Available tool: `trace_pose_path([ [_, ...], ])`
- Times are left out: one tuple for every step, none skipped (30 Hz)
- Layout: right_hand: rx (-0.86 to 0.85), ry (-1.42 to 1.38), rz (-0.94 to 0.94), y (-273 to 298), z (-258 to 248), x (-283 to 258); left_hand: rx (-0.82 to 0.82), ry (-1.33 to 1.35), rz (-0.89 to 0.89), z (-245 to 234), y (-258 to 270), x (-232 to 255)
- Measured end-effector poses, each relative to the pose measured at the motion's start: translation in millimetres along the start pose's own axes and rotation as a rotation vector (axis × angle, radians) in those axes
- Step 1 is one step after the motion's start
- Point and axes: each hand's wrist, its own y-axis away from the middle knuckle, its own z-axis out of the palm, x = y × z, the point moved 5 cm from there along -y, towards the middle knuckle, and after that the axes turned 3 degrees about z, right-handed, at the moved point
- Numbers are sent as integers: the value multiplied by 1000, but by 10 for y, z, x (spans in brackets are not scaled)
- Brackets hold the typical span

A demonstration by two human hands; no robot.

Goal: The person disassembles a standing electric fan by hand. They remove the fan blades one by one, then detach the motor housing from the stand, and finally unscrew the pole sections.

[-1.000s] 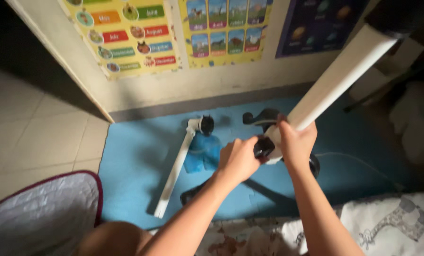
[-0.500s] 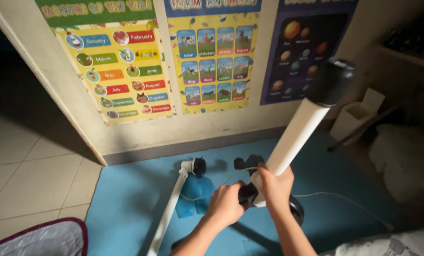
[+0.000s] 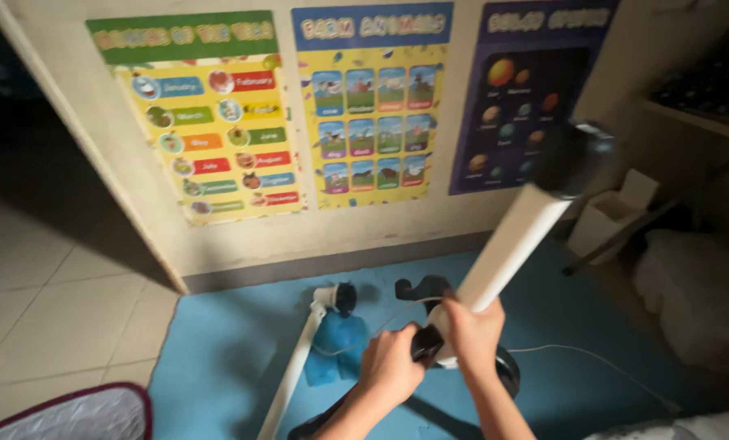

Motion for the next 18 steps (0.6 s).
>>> trace_pose_path([
  [-8,-4,-9,13,12,36,-16,-12,-14,-2,21,-27],
  [-10,-5,-23,-4,11,58,-25,-22,-18,1,20,-42],
  [-12,-7,-37,-20,16,80,-35,-31,-23,6,12,-56],
  [-13,-7,-35,-29,2,110,-48,-38,-25,29,6,-59],
  [-14,-7,-32,-39,-12,134,-29,-40,-1,37,0,-49],
  [-11,-10,-33,-53,-14,146,-9,-44,28,32,-14,-42],
  [-10,-12,-25,-64,-16,155,11,-48,56,28,-32,-29],
  [-9,-14,-16,-65,-21,159,-13,-42,27,46,-43,-41],
  [-8,-15,-6,-61,-21,158,-36,-37,-2,62,-44,-54],
  [-17,-28,21,-39,-2,171,-58,-35,-34,66,-38,-85],
  [-25,-42,48,-16,17,179,-50,-46,-12,54,-28,-89],
  [-34,-56,72,-17,27,168,-40,-58,12,42,-26,-74],
  [-31,-52,62,-18,31,142,-30,-71,36,33,-29,-57],
  [-27,-45,52,-17,26,126,-42,-66,7,46,-28,-71],
  [-22,-38,41,-17,12,113,-54,-62,-22,63,-23,-85],
  [-17,-20,42,-22,-1,100,-68,-58,-48,76,-33,-93],
  [-11,-2,42,-29,-10,88,-63,-66,-51,81,-38,-90],
  [-11,16,41,-31,-5,80,-55,-73,-57,84,-36,-95],
])
